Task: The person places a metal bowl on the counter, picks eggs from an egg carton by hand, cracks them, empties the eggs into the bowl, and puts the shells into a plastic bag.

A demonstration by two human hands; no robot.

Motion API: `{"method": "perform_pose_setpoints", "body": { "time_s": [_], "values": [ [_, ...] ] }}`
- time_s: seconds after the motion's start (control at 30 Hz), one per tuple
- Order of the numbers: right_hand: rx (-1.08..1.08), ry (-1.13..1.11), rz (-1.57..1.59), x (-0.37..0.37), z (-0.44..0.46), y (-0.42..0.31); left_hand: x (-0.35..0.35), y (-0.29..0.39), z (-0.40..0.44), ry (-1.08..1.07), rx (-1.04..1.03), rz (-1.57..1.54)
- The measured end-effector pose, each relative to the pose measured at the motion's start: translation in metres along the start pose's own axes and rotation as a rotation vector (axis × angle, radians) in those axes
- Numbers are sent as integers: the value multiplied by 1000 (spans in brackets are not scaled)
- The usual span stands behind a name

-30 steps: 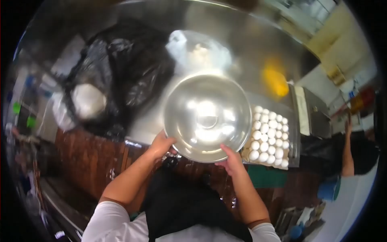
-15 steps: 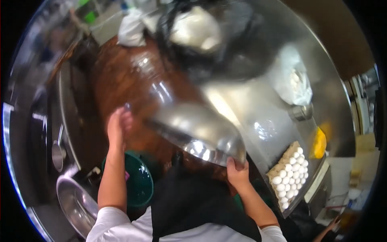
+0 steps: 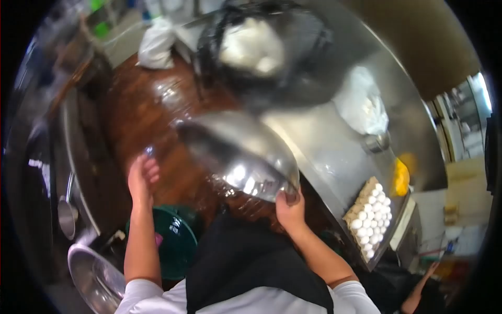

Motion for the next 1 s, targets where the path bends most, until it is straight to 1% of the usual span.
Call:
{"method": "perform_pose_setpoints", "body": {
  "time_s": [0.03, 0.13, 0.23, 0.3, 0.37, 0.43, 0.5, 0.53, 0.63, 0.67, 0.73, 0.83, 0.9, 0.97, 1.0],
  "values": [
    [7, 37, -53, 8, -1, -5, -16, -15, 1, -68, 57, 24],
    [-628, -55, 407, 13, -27, 42, -65, -65, -13, -263, 205, 127],
    [-755, 102, 700, 43, -50, 58, -121, -114, -48, -493, 300, 282],
    [-764, 132, 740, 66, -55, 79, -158, -142, -66, -657, 318, 363],
    [-775, 185, 747, 88, -49, 101, -193, -163, -89, -780, 382, 350],
    [-771, 209, 792, 104, -35, 122, -228, -178, -105, -883, 393, 417],
    [-778, 259, 864, 118, -20, 131, -255, -189, -115, -920, 387, 419],
    [-780, 201, 919, 114, -15, 148, -271, -193, -117, -945, 377, 422],
    [-853, 141, 925, 112, 2, 160, -316, -190, -128, -992, 310, 459],
    [-844, 103, 962, 108, 7, 164, -324, -188, -129, -982, 321, 467],
    [-891, 90, 1033, 100, 13, 171, -339, -188, -132, -969, 353, 473],
    [-886, 62, 1059, 95, 25, 175, -355, -197, -122, -1033, 209, 551],
    [-891, 53, 1042, 93, 35, 175, -377, -195, -127, -1094, 207, 507],
    [-945, 31, 1067, 95, 37, 171, -392, -199, -119, -1125, 194, 487],
    [-970, 9, 1074, 97, 37, 166, -398, -200, -114, -1153, 167, 526]
  ]
}}
Point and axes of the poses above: each hand's wrist, its own z-axis towards the middle knuckle, its own x-axis out of the back of the hand, y = z × x, the point moved 8 cm from there along z, towards the middle knuckle, and after that the axes turned 13 degrees about -z, right-handed, at the moved point
